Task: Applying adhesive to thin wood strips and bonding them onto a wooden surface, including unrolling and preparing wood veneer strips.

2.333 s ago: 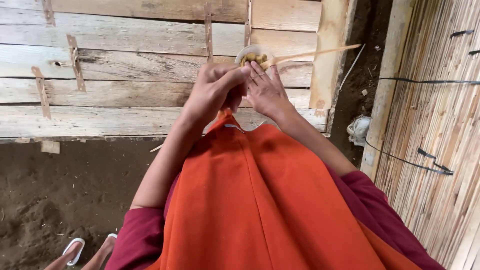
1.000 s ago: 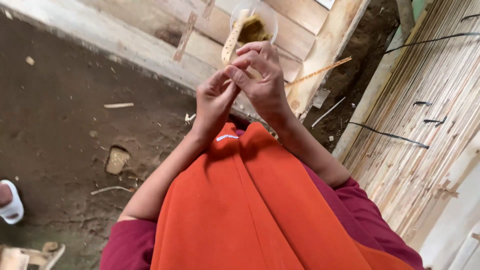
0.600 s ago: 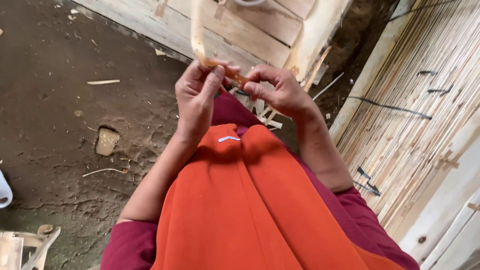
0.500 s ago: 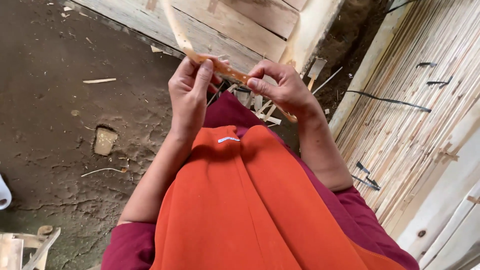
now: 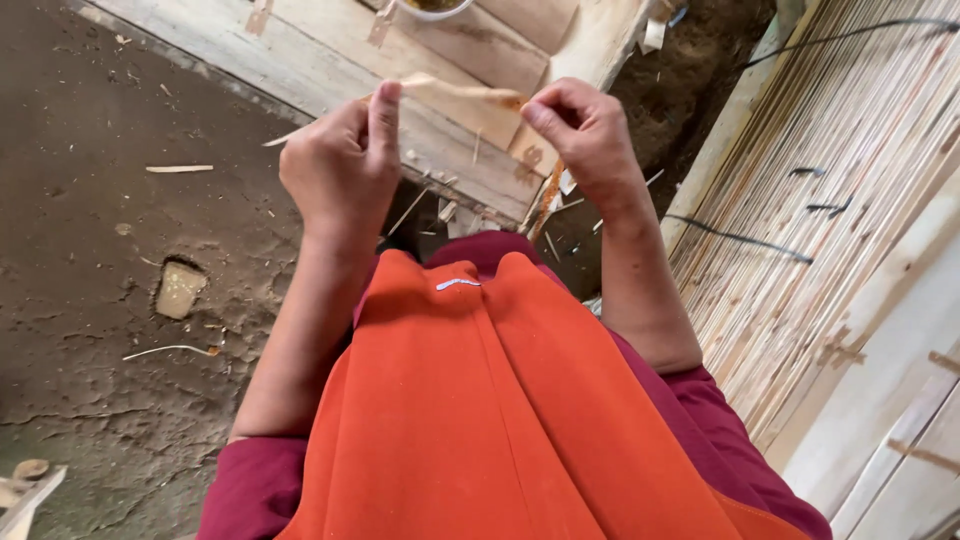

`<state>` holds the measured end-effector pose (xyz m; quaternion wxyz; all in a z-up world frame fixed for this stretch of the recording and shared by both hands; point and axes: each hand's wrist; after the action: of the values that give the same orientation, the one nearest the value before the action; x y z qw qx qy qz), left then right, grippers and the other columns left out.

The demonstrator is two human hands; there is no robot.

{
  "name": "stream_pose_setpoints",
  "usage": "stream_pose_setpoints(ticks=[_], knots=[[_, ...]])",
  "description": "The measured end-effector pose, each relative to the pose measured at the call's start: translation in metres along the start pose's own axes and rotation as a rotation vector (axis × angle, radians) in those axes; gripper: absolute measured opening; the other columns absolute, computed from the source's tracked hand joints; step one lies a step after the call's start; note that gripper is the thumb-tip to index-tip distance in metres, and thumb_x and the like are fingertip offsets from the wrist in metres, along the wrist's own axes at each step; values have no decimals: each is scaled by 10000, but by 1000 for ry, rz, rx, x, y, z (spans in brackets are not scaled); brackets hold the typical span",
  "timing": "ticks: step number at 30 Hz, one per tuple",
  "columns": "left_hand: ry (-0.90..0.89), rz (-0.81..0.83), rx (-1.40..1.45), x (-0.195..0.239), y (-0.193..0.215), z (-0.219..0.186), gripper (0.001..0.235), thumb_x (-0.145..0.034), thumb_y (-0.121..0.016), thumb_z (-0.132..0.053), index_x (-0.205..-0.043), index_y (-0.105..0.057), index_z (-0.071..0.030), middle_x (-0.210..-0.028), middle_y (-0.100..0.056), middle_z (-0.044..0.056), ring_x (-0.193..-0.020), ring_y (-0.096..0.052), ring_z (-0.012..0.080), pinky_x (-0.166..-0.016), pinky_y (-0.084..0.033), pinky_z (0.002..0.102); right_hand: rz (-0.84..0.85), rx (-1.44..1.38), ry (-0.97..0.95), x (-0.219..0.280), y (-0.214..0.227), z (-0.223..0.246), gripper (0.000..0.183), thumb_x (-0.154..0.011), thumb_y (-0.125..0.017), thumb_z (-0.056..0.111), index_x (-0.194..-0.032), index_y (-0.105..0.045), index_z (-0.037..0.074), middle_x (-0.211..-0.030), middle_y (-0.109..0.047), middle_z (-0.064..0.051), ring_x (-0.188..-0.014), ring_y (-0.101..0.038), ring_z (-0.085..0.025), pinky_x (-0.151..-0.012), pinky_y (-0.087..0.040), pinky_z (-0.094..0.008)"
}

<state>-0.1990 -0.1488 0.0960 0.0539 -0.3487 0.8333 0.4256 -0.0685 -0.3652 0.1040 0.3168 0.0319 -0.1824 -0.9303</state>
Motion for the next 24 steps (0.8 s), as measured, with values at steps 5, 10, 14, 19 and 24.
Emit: stream_pose_setpoints(ticks=[5,10,14,19,24], knots=[[471,555,851,13,-82,-71,389,-1047,-619,-434,-1317,-692,-163,-1291,-697,172,-1250,-632,346,-994,-522,477,-52,-269,-35,-19,51,-19,102,-1009,-734,88,-947,-697,15,-653,-540,-26,-602,-581,-89,-605,-519,-218],[827,370,1094,17,-143,-139,529,-1000,-624,-547,-1364,-656,-165,-1304,-673,80,-1183,-615,238,-926,-524,383,180,-259,-48,-41,102,-31,102,-970,-753,81,-927,-710,-2,-641,-562,-44,-597,-580,-98,-590,-516,-236],[610,308,494,6,-141,-154,319,-990,-644,-576,-928,-816,-314,-699,-723,-41,-783,-732,191,-670,-545,323,407,-225,-46,-60,133,-40,122,-983,-738,99,-894,-710,21,-640,-560,-29,-608,-520,-80,-597,-438,-216],[132,26,172,-6,-116,-159,183,-1034,-708,-299,-1129,-679,-146,-1018,-629,77,-981,-572,315,-866,-458,434,688,-83,77,-84,156,-37,114,-972,-774,132,-924,-715,48,-744,-591,9,-706,-518,-61,-639,-409,-212],[307,440,428,-28,-115,-146,262,-1080,-545,-360,-1213,-731,-231,-1015,-758,4,-1228,-585,348,-1105,-2,820,734,33,262,-102,147,-20,156,-888,-865,126,-924,-746,31,-761,-582,-66,-698,-532,-128,-631,-425,-276]])
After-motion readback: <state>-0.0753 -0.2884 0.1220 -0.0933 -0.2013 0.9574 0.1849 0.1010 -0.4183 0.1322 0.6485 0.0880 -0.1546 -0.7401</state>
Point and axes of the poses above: each hand's wrist, its own x-axis away from the middle knuckle, its own y-axis out of the back of the hand, z = x × y
